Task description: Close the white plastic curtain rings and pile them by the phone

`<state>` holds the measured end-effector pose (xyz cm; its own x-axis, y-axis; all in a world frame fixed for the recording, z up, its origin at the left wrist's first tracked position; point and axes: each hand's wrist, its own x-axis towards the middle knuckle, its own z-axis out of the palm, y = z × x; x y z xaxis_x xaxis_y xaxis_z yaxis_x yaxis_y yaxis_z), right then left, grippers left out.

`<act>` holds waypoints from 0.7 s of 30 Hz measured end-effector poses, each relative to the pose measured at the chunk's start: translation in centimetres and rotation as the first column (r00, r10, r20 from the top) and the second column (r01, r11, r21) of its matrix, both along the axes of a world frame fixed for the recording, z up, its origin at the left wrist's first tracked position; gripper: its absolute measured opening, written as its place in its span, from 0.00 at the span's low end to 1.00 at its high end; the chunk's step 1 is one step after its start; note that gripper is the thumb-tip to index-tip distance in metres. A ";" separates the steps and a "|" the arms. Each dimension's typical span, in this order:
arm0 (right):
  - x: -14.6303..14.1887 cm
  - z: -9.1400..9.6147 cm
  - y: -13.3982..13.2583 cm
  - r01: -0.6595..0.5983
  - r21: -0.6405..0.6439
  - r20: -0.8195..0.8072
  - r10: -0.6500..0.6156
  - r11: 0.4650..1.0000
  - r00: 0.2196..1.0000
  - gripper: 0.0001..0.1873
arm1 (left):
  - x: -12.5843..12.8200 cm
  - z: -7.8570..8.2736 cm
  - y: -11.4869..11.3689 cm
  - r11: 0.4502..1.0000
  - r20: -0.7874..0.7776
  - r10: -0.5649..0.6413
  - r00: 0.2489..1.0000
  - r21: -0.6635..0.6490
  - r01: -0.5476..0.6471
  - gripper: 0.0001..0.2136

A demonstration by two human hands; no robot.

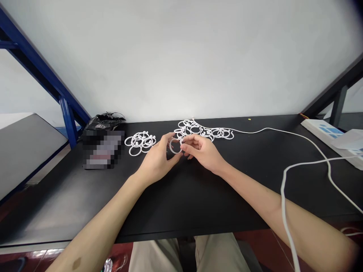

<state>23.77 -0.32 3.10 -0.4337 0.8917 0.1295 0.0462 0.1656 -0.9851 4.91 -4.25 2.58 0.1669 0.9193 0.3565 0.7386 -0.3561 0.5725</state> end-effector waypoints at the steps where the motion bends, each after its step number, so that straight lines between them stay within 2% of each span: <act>1: 0.0 0.0 0.0 0.030 0.041 0.009 -0.031 0.999 0.999 0.23 | 0.0 0.0 0.0 1.000 0.015 -0.024 1.000 -0.004 0.024 0.29; 4: 0.1 0.1 0.1 0.057 0.143 0.046 -0.065 0.988 0.997 0.22 | 0.0 0.1 -0.2 0.992 0.039 -0.123 0.992 -0.029 0.124 0.32; 8: 0.2 0.1 0.0 0.018 0.167 0.092 -0.034 0.986 0.995 0.20 | 0.0 0.4 -0.3 0.978 0.051 -0.190 0.980 -0.072 0.194 0.34; 16: 0.1 0.6 -0.2 0.078 0.365 0.163 -0.147 0.928 0.976 0.19 | 0.0 0.4 -0.5 0.973 0.034 -0.213 0.977 -0.088 0.215 0.31; 21: 0.2 0.7 -0.4 0.111 0.386 0.185 -0.195 0.916 0.963 0.20 | 0.2 0.5 -0.5 0.978 0.018 -0.199 0.980 -0.054 0.200 0.26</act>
